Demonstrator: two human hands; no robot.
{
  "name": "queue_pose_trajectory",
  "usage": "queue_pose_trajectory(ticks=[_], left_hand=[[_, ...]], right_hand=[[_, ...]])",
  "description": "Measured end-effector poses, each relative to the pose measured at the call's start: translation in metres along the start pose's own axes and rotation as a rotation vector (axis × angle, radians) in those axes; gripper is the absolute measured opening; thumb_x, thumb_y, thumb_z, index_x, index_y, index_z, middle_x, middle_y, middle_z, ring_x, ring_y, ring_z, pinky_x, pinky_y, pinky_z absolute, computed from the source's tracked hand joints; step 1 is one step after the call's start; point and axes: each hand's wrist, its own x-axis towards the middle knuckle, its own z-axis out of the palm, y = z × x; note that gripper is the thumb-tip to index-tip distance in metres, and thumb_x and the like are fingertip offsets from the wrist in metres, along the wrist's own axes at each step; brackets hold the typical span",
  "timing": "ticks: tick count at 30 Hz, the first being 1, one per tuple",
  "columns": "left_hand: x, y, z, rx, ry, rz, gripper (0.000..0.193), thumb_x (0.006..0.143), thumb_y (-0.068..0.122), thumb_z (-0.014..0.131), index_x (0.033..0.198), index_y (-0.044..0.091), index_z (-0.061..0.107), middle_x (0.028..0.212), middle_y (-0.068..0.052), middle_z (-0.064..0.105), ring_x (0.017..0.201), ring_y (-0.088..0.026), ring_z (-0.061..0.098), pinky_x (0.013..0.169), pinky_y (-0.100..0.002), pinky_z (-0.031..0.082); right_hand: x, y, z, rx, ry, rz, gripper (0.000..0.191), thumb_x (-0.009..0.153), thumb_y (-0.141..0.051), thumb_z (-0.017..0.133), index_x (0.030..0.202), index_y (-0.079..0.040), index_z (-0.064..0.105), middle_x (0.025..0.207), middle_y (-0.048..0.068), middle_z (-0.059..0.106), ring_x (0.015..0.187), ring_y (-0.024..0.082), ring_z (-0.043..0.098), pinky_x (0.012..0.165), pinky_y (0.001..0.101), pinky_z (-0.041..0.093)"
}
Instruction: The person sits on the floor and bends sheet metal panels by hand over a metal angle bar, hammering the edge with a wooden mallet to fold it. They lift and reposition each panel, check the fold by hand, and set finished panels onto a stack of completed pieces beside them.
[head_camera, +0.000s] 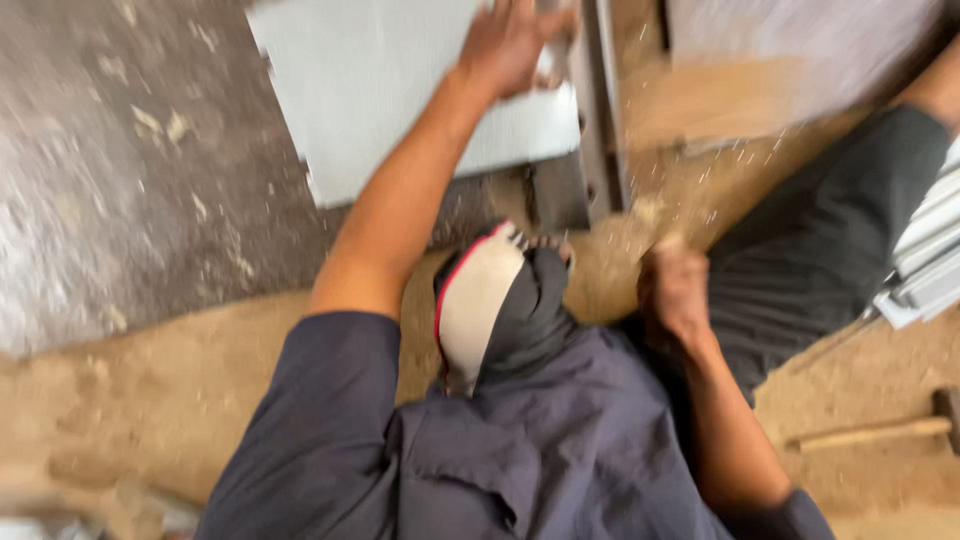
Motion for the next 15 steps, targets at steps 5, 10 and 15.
queue_pose_trajectory(ticks=[5,10,15], left_hand=[[0.017,0.0,-0.022,-0.001,-0.048,-0.139,0.073,0.06,0.043,0.097,0.123,0.038,0.06,0.161,-0.029,-0.001,0.146,-0.056,0.009,0.105,-0.076,0.032],[0.008,0.007,-0.034,-0.055,-0.091,-0.163,0.081,0.059,0.044,0.097,0.129,0.038,0.055,0.163,-0.029,-0.006,0.147,-0.058,0.003,0.106,-0.084,0.026],[0.0,0.012,-0.039,-0.088,-0.105,-0.16,0.068,0.064,0.042,0.096,0.121,0.033,0.06,0.166,-0.027,-0.004,0.15,-0.057,0.004,0.108,-0.083,0.027]], right_hand=[[0.029,-0.018,0.006,-0.121,-0.007,0.204,0.051,0.104,-0.041,0.043,0.068,-0.006,0.051,0.051,0.005,0.046,0.04,0.017,0.043,0.038,0.0334,0.035],[0.092,-0.072,0.034,-0.236,0.029,0.077,0.048,0.104,-0.036,0.046,0.071,-0.004,0.053,0.055,0.004,0.048,0.044,0.015,0.047,0.04,0.0325,0.038],[0.152,-0.134,0.057,-0.1,0.048,-0.093,0.04,0.107,-0.032,0.045,0.075,-0.008,0.049,0.06,0.002,0.048,0.045,0.013,0.046,0.039,0.031,0.037]])
